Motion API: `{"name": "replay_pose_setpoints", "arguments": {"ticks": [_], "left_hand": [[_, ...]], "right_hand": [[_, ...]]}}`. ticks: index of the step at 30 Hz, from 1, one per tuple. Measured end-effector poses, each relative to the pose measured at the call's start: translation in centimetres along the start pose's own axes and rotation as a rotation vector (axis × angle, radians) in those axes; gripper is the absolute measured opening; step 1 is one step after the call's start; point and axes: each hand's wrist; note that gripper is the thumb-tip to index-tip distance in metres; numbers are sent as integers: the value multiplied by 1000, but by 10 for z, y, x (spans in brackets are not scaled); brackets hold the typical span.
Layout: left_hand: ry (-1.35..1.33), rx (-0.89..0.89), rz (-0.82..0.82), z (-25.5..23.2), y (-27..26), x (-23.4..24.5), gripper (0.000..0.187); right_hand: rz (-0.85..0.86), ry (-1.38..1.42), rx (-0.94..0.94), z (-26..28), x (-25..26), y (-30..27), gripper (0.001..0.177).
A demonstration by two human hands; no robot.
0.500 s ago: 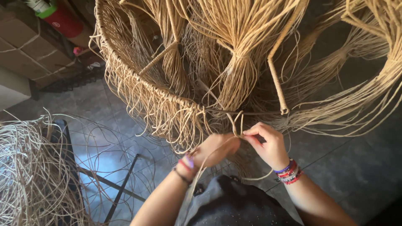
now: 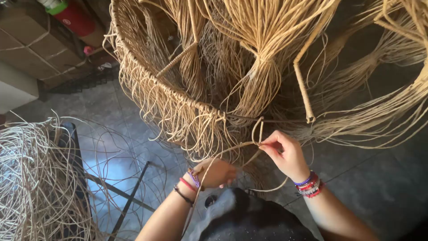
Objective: Tying and weaving natural fiber strands onto a circular frame to create a decorative structure
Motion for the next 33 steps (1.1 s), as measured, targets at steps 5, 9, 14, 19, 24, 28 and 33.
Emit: {"name": "replay_pose_setpoints", "arguments": {"ticks": [5,9,14,19,24,28,33], "left_hand": [[35,263,-483,-87,-2,58,64],[-243,213,-727,-95,-17,58,63],[-218,-71,-1047,-114,-11,60,51],[-823,-173,-1206,-122,36,80,51],[-1312,-57,-1256,-142,63,106,50],[-1648,-92,-1140,-125,77,117,47],[-1700,-111,-1199,-106,80,137,49]], "right_hand": [[37,129,-53,5,-6,10,4],[124,148,-69,1,-13,8,5],[238,431,-116,24,-27,14,26],[270,518,-79,18,-34,18,40],[271,474,-135,13,-24,3,46],[221,391,-42,13,-22,2,49],[160,233,27,-9,-32,-21,45]]}}
Point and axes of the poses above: each hand's wrist, its own y-axis towards the middle knuckle, its own x-axis out of the back of the hand, z = x × y, and after that the axes turned 11 degrees about x, right-handed
